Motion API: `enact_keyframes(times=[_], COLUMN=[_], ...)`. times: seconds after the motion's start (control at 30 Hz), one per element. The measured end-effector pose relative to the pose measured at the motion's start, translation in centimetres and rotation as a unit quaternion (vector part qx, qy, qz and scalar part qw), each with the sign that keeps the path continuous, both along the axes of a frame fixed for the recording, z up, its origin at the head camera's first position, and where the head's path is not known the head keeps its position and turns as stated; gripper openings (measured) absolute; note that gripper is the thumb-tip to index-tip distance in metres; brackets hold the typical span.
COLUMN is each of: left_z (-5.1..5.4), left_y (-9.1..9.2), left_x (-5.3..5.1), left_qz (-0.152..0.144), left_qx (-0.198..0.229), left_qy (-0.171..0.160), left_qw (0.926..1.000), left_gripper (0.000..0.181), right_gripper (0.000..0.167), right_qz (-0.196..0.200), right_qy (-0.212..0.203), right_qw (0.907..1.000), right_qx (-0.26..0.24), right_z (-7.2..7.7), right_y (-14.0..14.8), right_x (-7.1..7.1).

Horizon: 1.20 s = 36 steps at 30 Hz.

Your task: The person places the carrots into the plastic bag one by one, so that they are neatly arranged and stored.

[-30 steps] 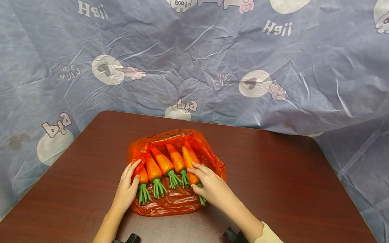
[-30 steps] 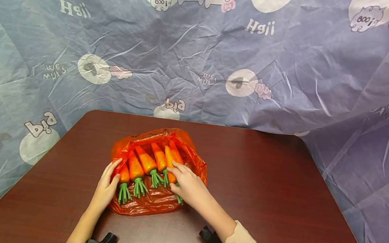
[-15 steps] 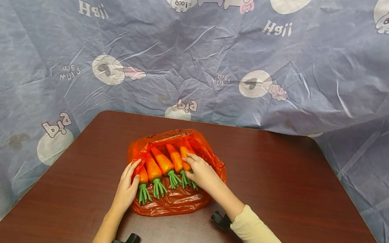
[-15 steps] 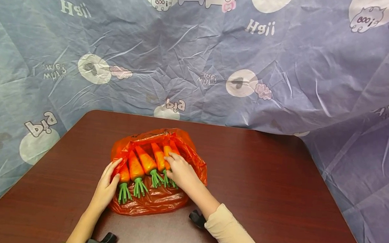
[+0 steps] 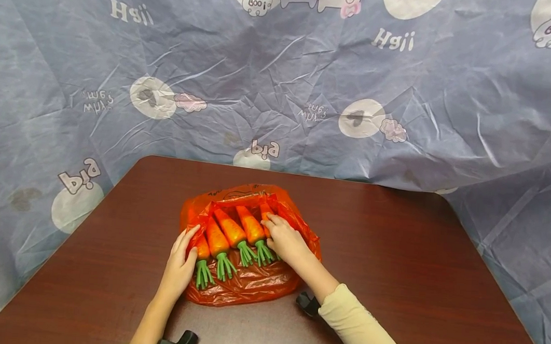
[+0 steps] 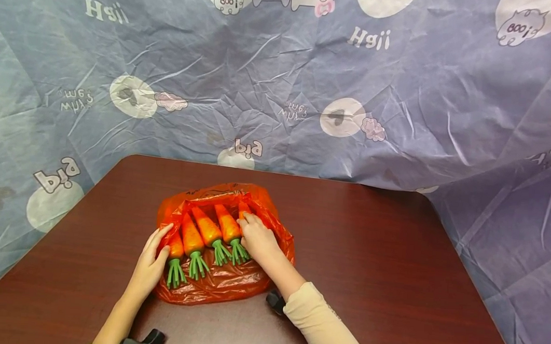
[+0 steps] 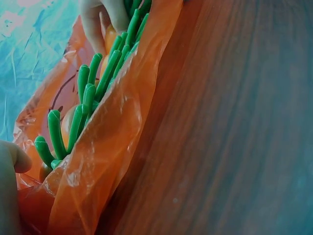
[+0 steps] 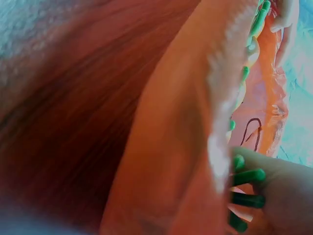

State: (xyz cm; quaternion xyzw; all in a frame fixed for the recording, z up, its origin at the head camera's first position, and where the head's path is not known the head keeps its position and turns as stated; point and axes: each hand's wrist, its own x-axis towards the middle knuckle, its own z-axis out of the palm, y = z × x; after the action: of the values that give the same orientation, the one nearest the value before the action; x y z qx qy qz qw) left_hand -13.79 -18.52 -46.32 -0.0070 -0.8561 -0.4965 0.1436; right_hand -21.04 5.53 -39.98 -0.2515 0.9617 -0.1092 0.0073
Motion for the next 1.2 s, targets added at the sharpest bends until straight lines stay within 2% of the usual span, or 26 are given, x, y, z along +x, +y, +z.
enact_keyframes(times=[0.3,0.47,0.63,0.83,1.0,1.2], left_z=[0.0,0.0,-0.1,-0.1,-0.1,-0.2], left_y=[0.0,0.0,0.1,0.0,0.1,0.0], left_x=[0.1,0.0,0.0,0.2,0.1,0.1], left_qz=[0.001,0.004,0.002,0.003,0.002,0.004], left_qx=[-0.004,-0.005,-0.005,-0.004,-0.002,-0.006], left_qy=[-0.002,0.000,0.000,-0.007,-0.003,0.008], left_qw=[1.0000,1.0000,1.0000,1.0000,1.0000,0.9999], left_gripper=[0.049,0.049,0.049,0.049,0.049,0.049], right_gripper=[0.051,0.051,0.052,0.051,0.049,0.045], right_qz=[0.002,0.000,0.000,0.006,0.004,-0.014], right_qy=[-0.047,-0.048,-0.048,-0.034,-0.007,0.030], right_qw=[0.9987,0.9986,0.9985,0.9990,0.9983,0.9914], right_qx=[-0.017,-0.024,-0.025,-0.029,-0.057,-0.127], right_z=[-1.4,-1.7,-1.4,-0.3,1.2,2.9], right_y=[0.2,0.4,0.4,0.3,0.6,2.1], right_x=[0.4,0.5,0.8,1.8,3.1,4.8])
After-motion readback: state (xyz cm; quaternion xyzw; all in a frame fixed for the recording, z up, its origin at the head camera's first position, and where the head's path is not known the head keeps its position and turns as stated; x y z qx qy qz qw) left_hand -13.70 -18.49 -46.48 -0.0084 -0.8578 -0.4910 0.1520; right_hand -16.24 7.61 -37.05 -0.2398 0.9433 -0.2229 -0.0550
